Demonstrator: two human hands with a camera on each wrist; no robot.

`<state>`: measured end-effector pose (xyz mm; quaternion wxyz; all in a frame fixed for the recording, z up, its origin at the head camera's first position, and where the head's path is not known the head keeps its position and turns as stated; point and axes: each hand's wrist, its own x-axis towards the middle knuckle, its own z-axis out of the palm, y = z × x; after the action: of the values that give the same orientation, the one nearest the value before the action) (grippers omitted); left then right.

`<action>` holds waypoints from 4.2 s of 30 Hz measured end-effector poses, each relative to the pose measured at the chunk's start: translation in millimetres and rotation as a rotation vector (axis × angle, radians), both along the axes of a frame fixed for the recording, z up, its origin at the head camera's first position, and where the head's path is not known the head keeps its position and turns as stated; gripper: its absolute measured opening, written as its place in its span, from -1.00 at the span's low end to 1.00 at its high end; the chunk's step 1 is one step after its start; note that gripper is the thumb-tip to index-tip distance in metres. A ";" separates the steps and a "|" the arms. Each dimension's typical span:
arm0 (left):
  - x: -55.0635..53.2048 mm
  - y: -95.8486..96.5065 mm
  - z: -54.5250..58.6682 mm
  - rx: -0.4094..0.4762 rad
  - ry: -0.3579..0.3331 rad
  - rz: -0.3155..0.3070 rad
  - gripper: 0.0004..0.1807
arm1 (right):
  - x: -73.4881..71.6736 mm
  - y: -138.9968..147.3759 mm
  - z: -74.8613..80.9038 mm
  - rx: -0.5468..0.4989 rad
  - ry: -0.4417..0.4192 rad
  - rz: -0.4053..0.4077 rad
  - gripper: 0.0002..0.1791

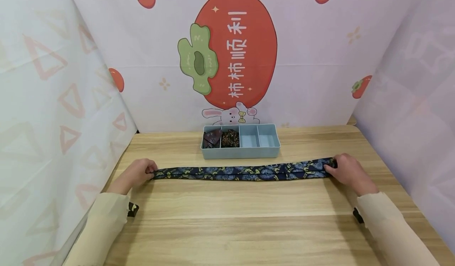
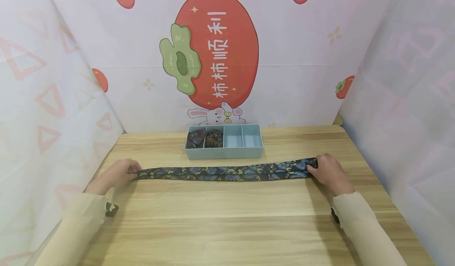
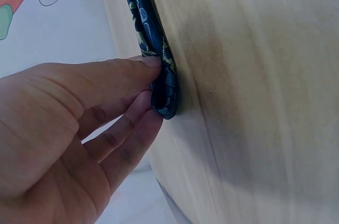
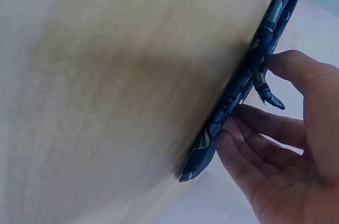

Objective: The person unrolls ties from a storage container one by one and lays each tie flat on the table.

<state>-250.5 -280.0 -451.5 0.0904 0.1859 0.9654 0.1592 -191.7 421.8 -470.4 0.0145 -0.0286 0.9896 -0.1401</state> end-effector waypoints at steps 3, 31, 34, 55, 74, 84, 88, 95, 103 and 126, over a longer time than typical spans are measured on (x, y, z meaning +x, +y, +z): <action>-4.5 1.3 0.2 -0.009 0.008 0.009 -0.87 | -3.2 0.9 0.3 -0.002 -0.006 0.000 -0.50; -28.9 56.3 41.6 -0.123 0.011 -0.059 -0.67 | -53.5 -83.6 90.3 0.081 -0.068 0.183 -0.43; -37.2 81.8 50.6 -0.097 0.037 -0.071 -0.54 | -62.8 -108.6 99.6 0.083 -0.037 0.254 -0.45; -65.5 182.6 20.2 -0.065 0.091 -0.026 0.14 | -119.8 -262.1 94.9 0.101 -0.043 0.474 -0.32; -63.9 192.5 -14.1 -0.077 0.227 0.029 0.11 | -147.9 -288.3 66.1 0.229 -0.004 0.538 -0.46; -64.5 193.4 -14.6 -0.084 0.205 0.045 0.12 | -154.7 -298.3 55.5 0.361 0.029 0.542 -0.44; -64.6 195.0 -14.9 -0.095 0.194 0.054 0.12 | -155.5 -302.5 52.9 0.429 0.061 0.551 -0.45; -65.2 195.7 -14.2 -0.100 0.197 0.056 0.12 | -158.8 -308.4 49.0 0.483 0.101 0.568 -0.62; -64.9 195.4 -16.4 -0.102 0.201 0.060 0.11 | -163.9 -309.9 39.2 0.435 0.121 0.578 -0.69; -65.8 198.5 -17.7 -0.141 0.187 0.066 0.10 | -171.1 -307.8 37.6 0.291 0.051 0.567 -0.47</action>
<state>-316.3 -81.5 -469.1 0.0076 0.1612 0.9840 0.0759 -362.9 114.0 -432.7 0.0321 -0.3045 0.9519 0.0134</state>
